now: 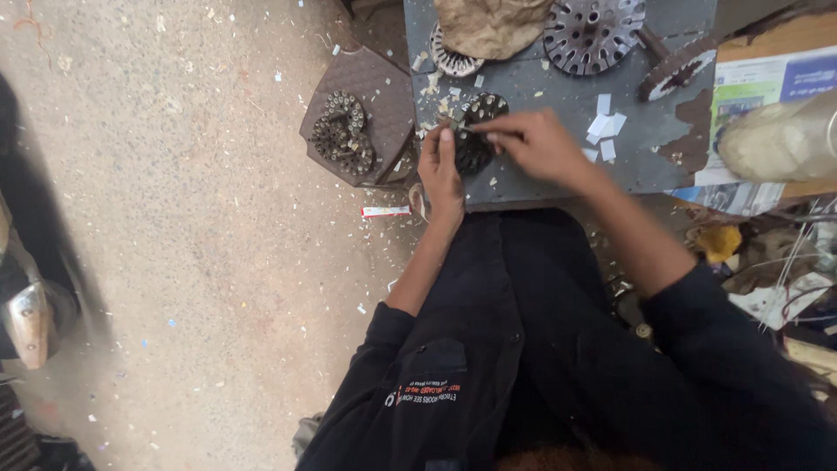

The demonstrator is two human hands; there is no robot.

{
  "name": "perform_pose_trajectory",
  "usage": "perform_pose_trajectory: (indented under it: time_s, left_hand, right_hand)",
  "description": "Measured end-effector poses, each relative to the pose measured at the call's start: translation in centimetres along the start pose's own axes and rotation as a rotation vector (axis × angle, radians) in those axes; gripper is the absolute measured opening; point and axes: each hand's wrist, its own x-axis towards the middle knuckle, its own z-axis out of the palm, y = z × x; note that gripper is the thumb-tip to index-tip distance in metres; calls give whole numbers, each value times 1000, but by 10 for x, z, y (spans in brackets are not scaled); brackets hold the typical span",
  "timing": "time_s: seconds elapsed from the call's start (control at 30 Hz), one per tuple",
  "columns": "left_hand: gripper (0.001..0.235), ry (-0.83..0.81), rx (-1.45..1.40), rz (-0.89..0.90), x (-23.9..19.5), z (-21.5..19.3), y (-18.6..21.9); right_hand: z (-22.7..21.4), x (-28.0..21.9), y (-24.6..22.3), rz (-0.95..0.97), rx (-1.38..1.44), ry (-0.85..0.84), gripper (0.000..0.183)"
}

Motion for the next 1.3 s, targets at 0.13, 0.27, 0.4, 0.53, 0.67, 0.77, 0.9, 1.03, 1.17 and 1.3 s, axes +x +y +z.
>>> perform_pose_trajectory:
  time_s: [0.13,0.27,0.4,0.53,0.67,0.77,0.9,1.03,1.17,1.3]
  left_hand:
    - [44,-173,193,20,14,0,26]
    - [43,-239,181,-77,19,7,40]
    - [41,-234,82,-168,22,9,40]
    - [38,-247,15,-135,20,3,31]
    - [35,-224,-18,-125,22,4,25]
    - [35,-206,1,-152,21,3,22]
    - [35,-191,-10,-152,20,4,22]
    - [36,-189,12,-135,21,5,21]
    - [35,-177,-29,-166,19,5,22]
    - [35,-188,-62,-191,17,6,25]
  right_hand:
    - [27,-29,0,107,273,258,33]
    - [40,-28,-5,22,171,397,37]
    - [47,-24,-11,-109,-36,504,39]
    - [55,-34,-14,-165,-233,499,43]
    - [52,-34,-16,-122,-132,527,37]
    - [52,-34,-17,-78,-12,548,34]
    - [55,-34,-18,-1,-24,514,35]
    - [59,-34,-17,-37,-24,530,35]
    - [64,-32,-19,-114,-79,546,35]
    - [63,-31,-29,-167,-141,552,35]
